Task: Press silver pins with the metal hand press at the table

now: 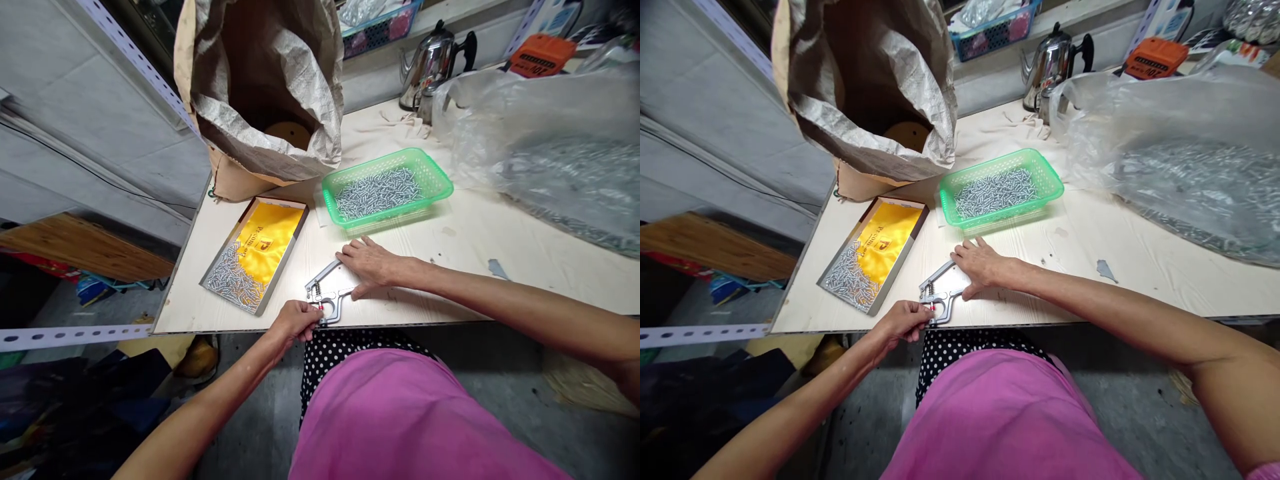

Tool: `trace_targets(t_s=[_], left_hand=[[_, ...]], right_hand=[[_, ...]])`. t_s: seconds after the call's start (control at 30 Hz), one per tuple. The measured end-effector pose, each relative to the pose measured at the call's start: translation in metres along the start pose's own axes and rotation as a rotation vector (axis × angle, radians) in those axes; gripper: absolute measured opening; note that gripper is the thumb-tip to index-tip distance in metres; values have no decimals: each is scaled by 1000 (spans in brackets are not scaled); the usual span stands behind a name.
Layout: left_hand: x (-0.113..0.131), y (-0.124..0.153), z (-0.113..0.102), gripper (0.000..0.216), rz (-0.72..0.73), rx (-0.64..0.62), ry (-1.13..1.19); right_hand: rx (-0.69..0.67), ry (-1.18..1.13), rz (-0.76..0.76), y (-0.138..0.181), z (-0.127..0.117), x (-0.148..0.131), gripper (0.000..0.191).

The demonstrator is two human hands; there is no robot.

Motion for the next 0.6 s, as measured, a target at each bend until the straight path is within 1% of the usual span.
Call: trace_targets(t_s=[0.13, 0.2, 0.27, 0.33, 0.37, 0.4, 0.43, 0.47, 0.53, 0.6], left_hand=[[-1, 2, 0, 33, -27, -10, -35], [0, 6, -1, 33, -30, 40, -151], [8, 15, -4, 30, 54, 201, -362], [22, 25, -1, 23, 221, 395, -600], [30, 28, 4, 19, 308, 459, -707], [38, 28, 10, 19, 385, 490, -801], [44, 26, 16, 26, 443, 491, -884], [50, 22, 21, 38, 485, 478, -955], [58, 10, 25, 59, 532, 449, -1050], [61, -1, 24, 65, 544, 410, -1098]], right_hand=[[-53, 7, 20, 1, -4, -4, 75], [-67, 7, 31, 3, -6, -7, 65], [-57, 11, 35, 6, -7, -11, 55], [-24, 11, 31, 11, -8, -16, 47], [-1, 10, 27, 13, -7, -18, 43], [24, 12, 21, 15, -6, -20, 39], [50, 18, 13, 16, -4, -22, 37], [78, 29, 2, 17, -1, -22, 35], [137, 56, -20, 18, 7, -22, 33], [180, 72, -40, 18, 16, -19, 38]])
Point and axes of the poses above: each hand's wrist, its own y-axis away from the middle knuckle, its own z-axis out of the palm, x = y × z, the point moved 5 cm from there along -y, towards the middle knuckle, and after that the axes turned 14 degrees about -x, right-handed, at the moved point
